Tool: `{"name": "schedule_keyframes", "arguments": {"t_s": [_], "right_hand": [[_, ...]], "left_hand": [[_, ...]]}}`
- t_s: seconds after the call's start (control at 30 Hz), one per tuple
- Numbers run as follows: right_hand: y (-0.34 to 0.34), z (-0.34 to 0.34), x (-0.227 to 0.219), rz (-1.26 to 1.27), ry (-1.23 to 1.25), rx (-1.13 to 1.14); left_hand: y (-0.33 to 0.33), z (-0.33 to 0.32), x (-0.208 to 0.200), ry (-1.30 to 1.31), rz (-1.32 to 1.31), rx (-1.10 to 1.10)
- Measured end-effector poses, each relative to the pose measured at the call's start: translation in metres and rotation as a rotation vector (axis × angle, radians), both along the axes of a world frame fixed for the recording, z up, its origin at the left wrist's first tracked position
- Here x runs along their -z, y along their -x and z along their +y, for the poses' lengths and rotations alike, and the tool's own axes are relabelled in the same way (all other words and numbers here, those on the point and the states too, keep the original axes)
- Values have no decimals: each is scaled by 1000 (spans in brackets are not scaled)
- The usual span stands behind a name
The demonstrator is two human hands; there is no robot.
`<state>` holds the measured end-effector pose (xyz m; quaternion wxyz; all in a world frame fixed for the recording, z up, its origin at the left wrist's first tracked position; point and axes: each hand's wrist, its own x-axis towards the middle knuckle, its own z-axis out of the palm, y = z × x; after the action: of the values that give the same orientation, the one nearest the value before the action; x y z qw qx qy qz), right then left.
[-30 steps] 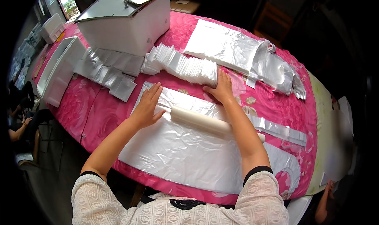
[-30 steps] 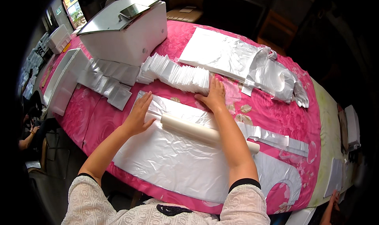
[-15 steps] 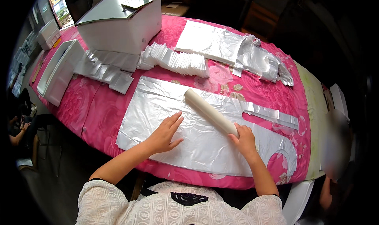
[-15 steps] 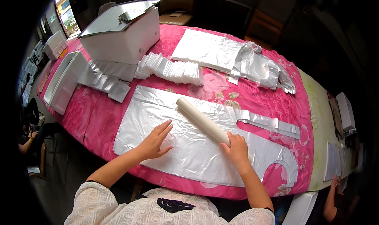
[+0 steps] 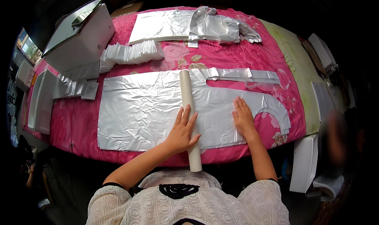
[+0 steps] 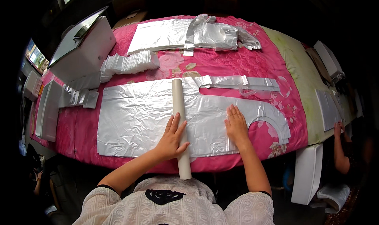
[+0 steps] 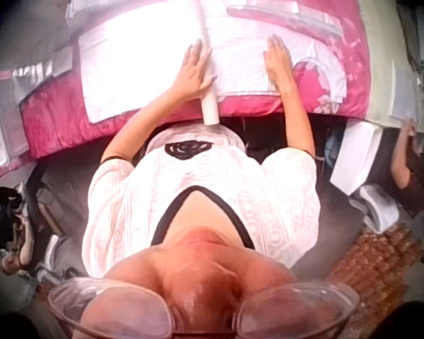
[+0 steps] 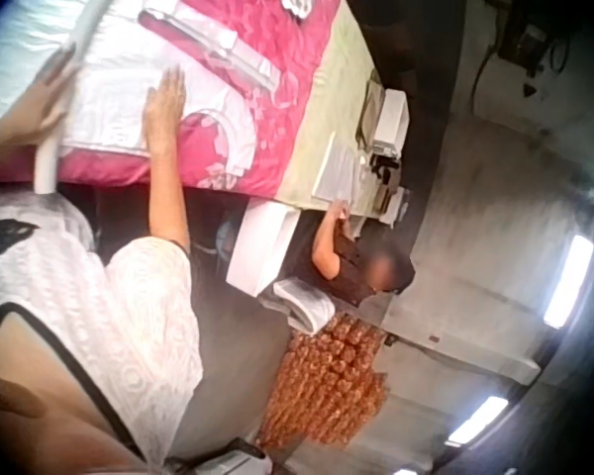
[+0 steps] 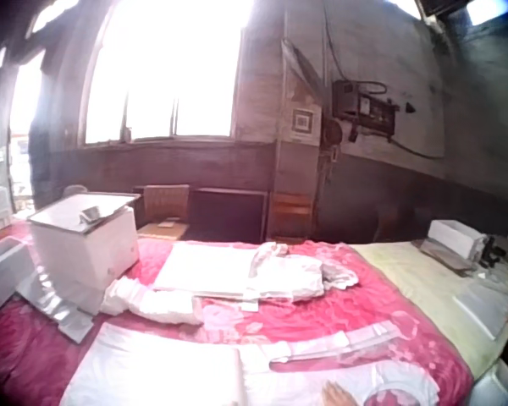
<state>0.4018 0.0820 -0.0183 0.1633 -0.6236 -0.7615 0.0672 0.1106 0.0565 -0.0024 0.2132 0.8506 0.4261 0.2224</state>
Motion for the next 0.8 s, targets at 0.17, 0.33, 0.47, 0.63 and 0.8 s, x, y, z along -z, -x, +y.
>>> {"name": "schedule_keyframes", "arguments": {"t_s": [0.17,0.33,0.47,0.63,0.8], "right_hand": [[-147,-7,22,-153,-181,479],[-183,-13,18,-65,-260,566],[-142,-9,-12,-124,-290,616],[-23,-16,-50,300,-318,390],[124,-56,-74,745,82,-93]], "left_hand": [[-13,-5,-7,29,33,3],[-19,-5,-7,15,40,17],[-21,-5,-9,18,44,23],[-20,-10,-12,45,-176,-1],[-13,-5,-28,896,-882,-155]]}}
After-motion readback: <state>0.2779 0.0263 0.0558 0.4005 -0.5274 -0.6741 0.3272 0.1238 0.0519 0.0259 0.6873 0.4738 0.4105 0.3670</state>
